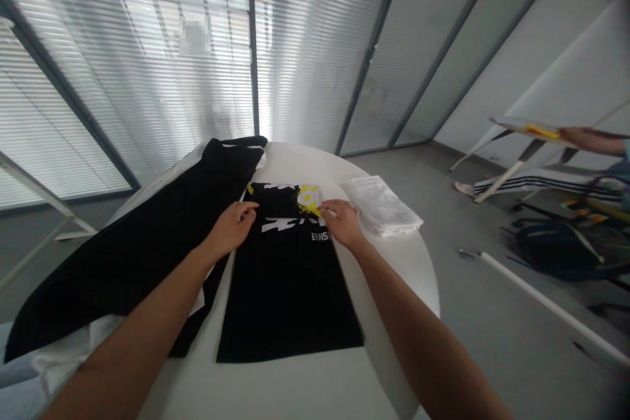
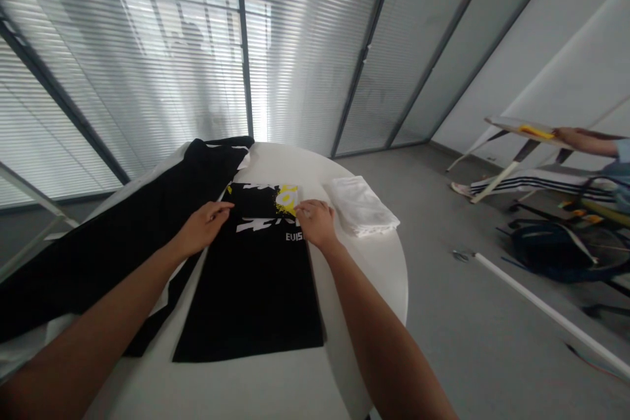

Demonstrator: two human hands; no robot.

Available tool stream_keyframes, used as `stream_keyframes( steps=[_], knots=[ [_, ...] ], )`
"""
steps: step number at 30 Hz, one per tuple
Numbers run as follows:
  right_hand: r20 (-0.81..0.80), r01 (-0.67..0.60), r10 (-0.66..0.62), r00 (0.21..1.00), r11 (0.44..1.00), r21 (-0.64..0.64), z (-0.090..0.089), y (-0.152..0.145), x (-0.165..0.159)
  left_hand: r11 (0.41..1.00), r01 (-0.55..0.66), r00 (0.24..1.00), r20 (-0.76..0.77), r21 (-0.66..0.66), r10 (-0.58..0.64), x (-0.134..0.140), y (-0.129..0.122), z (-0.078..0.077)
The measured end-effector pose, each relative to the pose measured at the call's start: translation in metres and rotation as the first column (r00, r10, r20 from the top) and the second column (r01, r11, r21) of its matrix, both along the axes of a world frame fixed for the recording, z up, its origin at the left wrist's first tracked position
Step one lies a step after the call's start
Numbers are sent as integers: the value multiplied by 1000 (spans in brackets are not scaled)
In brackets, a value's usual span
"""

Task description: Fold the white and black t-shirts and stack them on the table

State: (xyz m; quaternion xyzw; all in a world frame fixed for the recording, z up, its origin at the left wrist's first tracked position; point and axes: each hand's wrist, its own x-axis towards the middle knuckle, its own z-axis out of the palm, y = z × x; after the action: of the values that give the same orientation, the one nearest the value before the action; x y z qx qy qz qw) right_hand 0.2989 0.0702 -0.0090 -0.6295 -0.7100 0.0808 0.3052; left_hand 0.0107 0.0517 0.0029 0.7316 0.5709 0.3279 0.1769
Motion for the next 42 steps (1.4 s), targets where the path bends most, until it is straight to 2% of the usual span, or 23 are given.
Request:
stream_keyframes(
  steps=[1, 3, 9, 12, 15, 19, 22, 25, 28, 30, 33, 35, 38, 42],
  knots=[
    [6, 8, -7, 1000, 1000, -10, 0, 0, 0, 997, -67, 997, 30, -35, 68, -5, 6, -4],
    [27, 21, -20, 999, 999, -34, 0, 0, -1, 991, -109, 991, 63, -78, 114, -9, 12, -9],
    [35, 50, -48, 998, 997, -63, -6, 2, -3, 991, -25, 999, 39, -131, 30, -2, 13, -7],
    [75, 9, -4, 997, 998, -67, -12, 2, -4, 988, -36, 994, 94, -147, 50, -4, 21, -9],
    [166, -58, 66, 984, 997, -53, -18, 3, -3, 976, -101, 982, 141, -195, 129, -8, 36, -12],
    [221, -113, 123, 968, 992, -56, -20, 3, -2, 925, -257, 964, -2, -280, 267, -7, 50, -10],
    [186, -138, 145, 972, 989, -46, -19, 5, -1, 927, -286, 958, -78, -241, 275, -5, 51, -10],
    [105, -164, 166, 980, 986, -31, -19, 7, -2, 954, -216, 976, -19, -209, 217, -6, 53, -15],
    [-19, -224, 224, 974, 974, -2, -21, 9, -3, 963, -176, 969, 137, -204, 206, -7, 56, -19],
    [-116, -265, 267, 957, 964, 34, -22, 11, -3, 963, -153, 938, 275, -220, 212, -7, 58, -19],
    [-291, -275, 276, 916, 960, 45, -23, 13, -4, 957, -93, 853, 474, -275, 220, -5, 56, -15],
    [-436, -283, 267, 860, 959, 28, -23, 15, -5, 943, -59, 789, 564, -327, 245, -3, 53, -11],
    [-654, -289, 220, 724, 957, 1, -22, 17, -6, 911, 28, 725, 636, -411, 264, -3, 47, -5],
    [-840, -258, 99, 533, 965, -50, -22, 20, -8, 875, 160, 733, 649, -456, 204, -6, 42, 3]
  ],
)
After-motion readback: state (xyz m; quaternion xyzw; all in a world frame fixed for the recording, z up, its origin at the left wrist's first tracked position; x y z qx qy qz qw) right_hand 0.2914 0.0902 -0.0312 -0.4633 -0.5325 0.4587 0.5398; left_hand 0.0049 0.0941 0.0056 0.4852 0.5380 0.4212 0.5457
